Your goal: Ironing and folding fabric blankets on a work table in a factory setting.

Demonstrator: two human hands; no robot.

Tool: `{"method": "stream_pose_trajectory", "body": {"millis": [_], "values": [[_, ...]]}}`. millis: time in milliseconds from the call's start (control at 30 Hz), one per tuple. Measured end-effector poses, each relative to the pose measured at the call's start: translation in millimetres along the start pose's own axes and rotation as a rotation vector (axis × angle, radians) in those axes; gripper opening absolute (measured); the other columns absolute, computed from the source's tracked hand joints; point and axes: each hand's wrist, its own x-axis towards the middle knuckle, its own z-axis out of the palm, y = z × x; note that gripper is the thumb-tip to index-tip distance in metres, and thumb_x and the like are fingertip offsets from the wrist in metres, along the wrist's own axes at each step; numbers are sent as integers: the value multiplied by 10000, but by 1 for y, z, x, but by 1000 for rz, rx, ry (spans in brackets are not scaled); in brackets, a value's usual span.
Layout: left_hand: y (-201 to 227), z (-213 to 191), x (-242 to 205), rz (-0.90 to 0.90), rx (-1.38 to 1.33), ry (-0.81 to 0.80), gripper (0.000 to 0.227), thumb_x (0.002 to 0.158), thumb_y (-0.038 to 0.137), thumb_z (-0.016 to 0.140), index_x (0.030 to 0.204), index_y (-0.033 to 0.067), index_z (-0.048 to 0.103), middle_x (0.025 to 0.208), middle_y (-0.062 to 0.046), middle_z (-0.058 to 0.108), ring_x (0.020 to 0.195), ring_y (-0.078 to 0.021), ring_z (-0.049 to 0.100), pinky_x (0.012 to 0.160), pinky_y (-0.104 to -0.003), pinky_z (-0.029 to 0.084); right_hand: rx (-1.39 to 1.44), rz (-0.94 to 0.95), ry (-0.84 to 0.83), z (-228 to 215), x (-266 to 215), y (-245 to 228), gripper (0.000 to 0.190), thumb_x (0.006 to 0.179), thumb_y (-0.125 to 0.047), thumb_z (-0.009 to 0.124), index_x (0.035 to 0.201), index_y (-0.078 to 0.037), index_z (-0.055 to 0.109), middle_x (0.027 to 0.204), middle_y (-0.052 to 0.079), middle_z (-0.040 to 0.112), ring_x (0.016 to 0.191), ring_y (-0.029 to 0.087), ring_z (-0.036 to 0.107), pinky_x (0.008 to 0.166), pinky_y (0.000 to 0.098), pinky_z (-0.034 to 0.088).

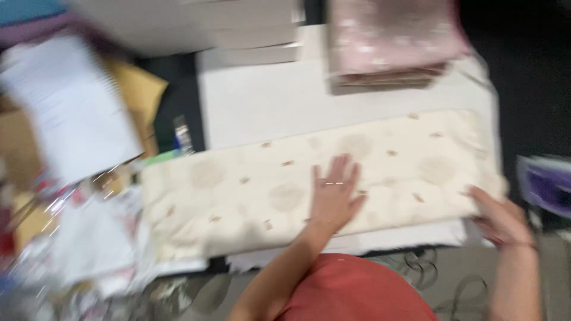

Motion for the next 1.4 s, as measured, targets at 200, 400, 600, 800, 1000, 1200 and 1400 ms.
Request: {"method": "stream_pose_trajectory", "body": {"millis": [200, 400, 600, 800, 1000, 1200, 1400], "values": [[-4, 3, -11, -4, 176, 82, 619, 829, 507, 358, 1327, 140, 329, 1422, -69, 221, 1321, -204, 214, 1061, -464, 194, 250, -735, 206, 38, -72, -24, 322, 835, -65, 673, 1111, -74, 507, 1067, 77, 591, 891, 153, 565, 732, 296, 476], [40, -23, -25, -69, 867, -152, 589, 690, 177, 468, 1253, 24, 384, 1276, -106, 350, 1097, -178, 339, 905, -321, 325, 12, -1315, 6, 135, -206, -68, 298, 759, 44, 637, 967, 18, 425, 1230, 218, 470, 1037, 302, 494, 908, 365, 392], [26, 28, -49, -343, 1204, -215, 525, 409, 44, 718, 926, 60, 628, 1077, -91, 569, 977, -195, 516, 854, -298, 417, -47, -1453, -322, 209, -215, -51, 225, 634, 11, 639, 800, -51, 501, 1125, 147, 557, 889, 310, 560, 763, 368, 426], [-59, 31, -162, 205, -119, 258, 297, 490, 342, 657, 725, 171, 596, 744, -40, 589, 826, -224, 551, 927, -446, 350, -167, -1528, -452, 217, -224, -42, 207, 619, -61, 678, 755, -88, 523, 1134, 119, 552, 890, 295, 552, 745, 358, 439], [-80, -34, -211, -569, -383, 680, 87, 732, 146, 587, 818, 141, 595, 803, -14, 590, 768, -187, 578, 660, -294, 476, -234, -1639, -535, 208, -218, -63, 151, 707, -143, 662, 804, -75, 569, 972, 151, 595, 921, 346, 570, 799, 421, 439], [-131, -67, -225, -1421, -935, 1085, 619, 712, 151, 693, 1194, 2, 334, 1094, -163, 505, 958, -209, 552, 699, -272, 439, -578, -1867, -139, 250, -193, -55, 469, 784, -461, 501, 1158, -178, 501, 1365, 115, 372, 1281, 295, 281, 992, 514, 139], [-134, -91, -181, -1401, -834, 1010, 493, 738, 355, 690, 1080, 49, 509, 1002, -144, 585, 941, -236, 563, 699, -343, 483, -694, -1854, -139, 255, -188, -54, 575, 780, -541, 419, 1258, -223, 406, 1374, 106, 306, 1267, 320, 248, 935, 603, 168]]}}
